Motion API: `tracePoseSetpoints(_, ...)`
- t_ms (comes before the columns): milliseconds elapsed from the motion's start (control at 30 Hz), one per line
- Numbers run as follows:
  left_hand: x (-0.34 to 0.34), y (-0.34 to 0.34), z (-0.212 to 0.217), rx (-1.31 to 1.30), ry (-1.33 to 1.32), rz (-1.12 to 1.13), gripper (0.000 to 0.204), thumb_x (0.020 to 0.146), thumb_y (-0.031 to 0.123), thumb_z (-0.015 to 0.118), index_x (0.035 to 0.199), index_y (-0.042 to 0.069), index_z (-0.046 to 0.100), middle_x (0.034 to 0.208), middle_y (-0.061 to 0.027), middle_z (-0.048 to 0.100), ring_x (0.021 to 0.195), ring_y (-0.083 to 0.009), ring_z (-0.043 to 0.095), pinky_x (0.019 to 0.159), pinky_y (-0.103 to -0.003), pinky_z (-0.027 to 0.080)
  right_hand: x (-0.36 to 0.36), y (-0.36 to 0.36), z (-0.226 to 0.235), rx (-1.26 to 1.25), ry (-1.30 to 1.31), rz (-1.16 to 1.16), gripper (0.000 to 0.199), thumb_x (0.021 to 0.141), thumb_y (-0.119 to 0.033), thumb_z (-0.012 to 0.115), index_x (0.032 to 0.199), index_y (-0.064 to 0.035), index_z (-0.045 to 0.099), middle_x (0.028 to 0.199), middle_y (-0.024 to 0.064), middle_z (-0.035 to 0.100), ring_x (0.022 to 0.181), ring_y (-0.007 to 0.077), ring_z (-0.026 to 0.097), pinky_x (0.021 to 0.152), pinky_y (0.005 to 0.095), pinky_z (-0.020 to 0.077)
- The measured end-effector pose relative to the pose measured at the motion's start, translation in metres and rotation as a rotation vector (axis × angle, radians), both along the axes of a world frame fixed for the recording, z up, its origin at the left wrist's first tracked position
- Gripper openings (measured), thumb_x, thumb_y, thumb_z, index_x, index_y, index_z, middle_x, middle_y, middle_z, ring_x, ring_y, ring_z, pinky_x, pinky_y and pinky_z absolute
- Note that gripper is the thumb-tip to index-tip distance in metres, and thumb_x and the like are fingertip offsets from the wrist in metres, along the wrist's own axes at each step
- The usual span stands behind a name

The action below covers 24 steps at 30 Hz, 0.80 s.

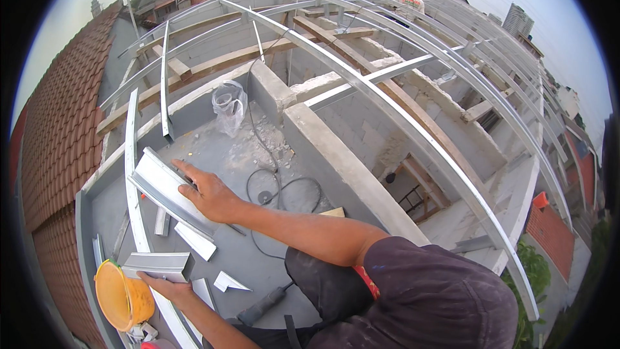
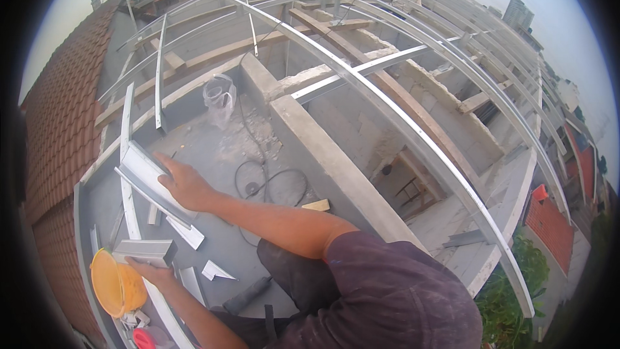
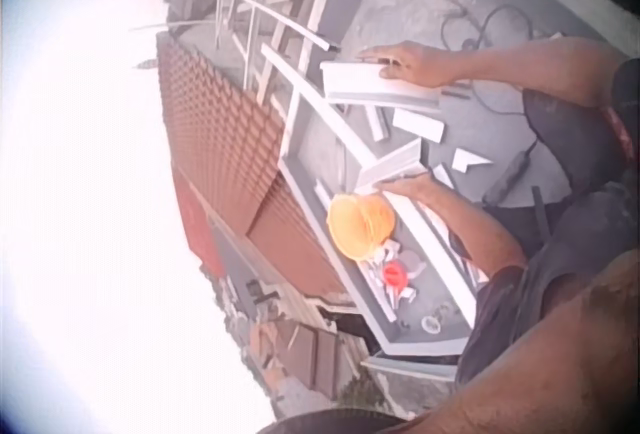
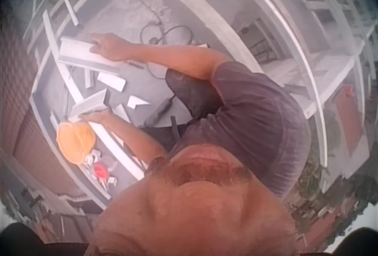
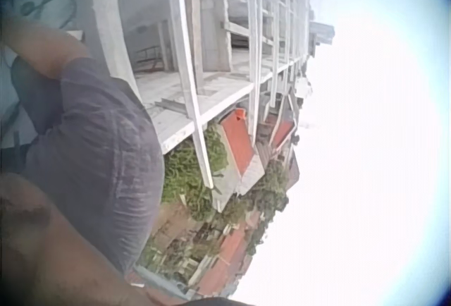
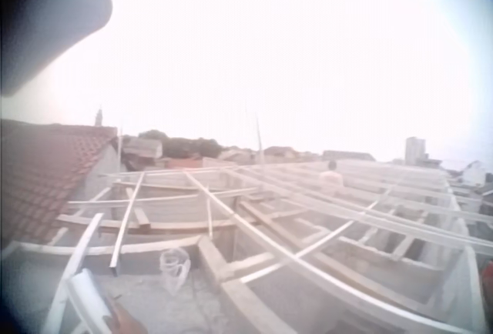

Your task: The person walks on a rooftop construction site, picks up metal pieces, and uses pliers to bend and shape them. They then sit down, measure and mark the metal pieces with a tape measure and marker, and continue preparing the components for assembly.

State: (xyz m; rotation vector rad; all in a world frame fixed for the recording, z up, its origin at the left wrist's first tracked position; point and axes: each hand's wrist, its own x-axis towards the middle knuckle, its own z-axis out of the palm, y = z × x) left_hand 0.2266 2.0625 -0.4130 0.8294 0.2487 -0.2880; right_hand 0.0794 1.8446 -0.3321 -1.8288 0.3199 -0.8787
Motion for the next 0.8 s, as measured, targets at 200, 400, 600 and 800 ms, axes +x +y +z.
tracePoseSetpoints(200, -0.009, -0.005, 0.016, 0.013, 0.020, 0.047, 0.066, 0.111, 0.054, 0.050, 0.157, 0.007, 0.047, 0.152, -0.0109, 0.056, 0.139, -0.0284, 0.056, 0.117, -0.042, 0.047, 0.000, 0.000, 0.001, 0.006, -0.001, 0.005, 0.062, 0.107, -0.019, 0.059, 0.163, 0.0006, 0.040, 0.159, 0.0298, 0.052, 0.148, 0.0429, 0.051, 0.125, 0.0434, 0.0366)
tracePoseSetpoints(400, -0.007, -0.004, 0.009, 0.003, 0.009, 0.035, 0.070, 0.110, 0.057, 0.052, 0.159, 0.008, 0.046, 0.157, -0.0111, 0.053, 0.141, -0.0287, 0.054, 0.118, -0.043, 0.046, -0.002, -0.002, 0.000, -0.006, 0.013, -0.013, 0.061, 0.106, -0.018, 0.059, 0.162, 0.0001, 0.042, 0.158, 0.0307, 0.053, 0.147, 0.0434, 0.052, 0.124, 0.0432, 0.0375)
tracePoseSetpoints(600, -0.001, -0.003, -0.001, 0.023, -0.031, 0.017, 0.072, 0.109, 0.058, 0.052, 0.160, 0.008, 0.045, 0.159, -0.0097, 0.051, 0.142, -0.0278, 0.053, 0.119, -0.043, 0.045, -0.005, -0.004, 0.000, -0.004, -0.002, -0.023, 0.061, 0.106, -0.017, 0.060, 0.162, 0.0006, 0.042, 0.157, 0.0308, 0.053, 0.147, 0.0431, 0.052, 0.124, 0.0430, 0.0379)
tracePoseSetpoints(800, -0.006, -0.006, 0.009, 0.030, -0.009, 0.037, 0.073, 0.108, 0.059, 0.054, 0.160, 0.008, 0.045, 0.160, -0.0097, 0.051, 0.143, -0.0284, 0.053, 0.119, -0.043, 0.045, -0.005, -0.002, 0.003, 0.000, 0.007, -0.012, 0.060, 0.106, -0.017, 0.059, 0.161, 0.0009, 0.042, 0.157, 0.0307, 0.053, 0.147, 0.0433, 0.052, 0.123, 0.0431, 0.0384)
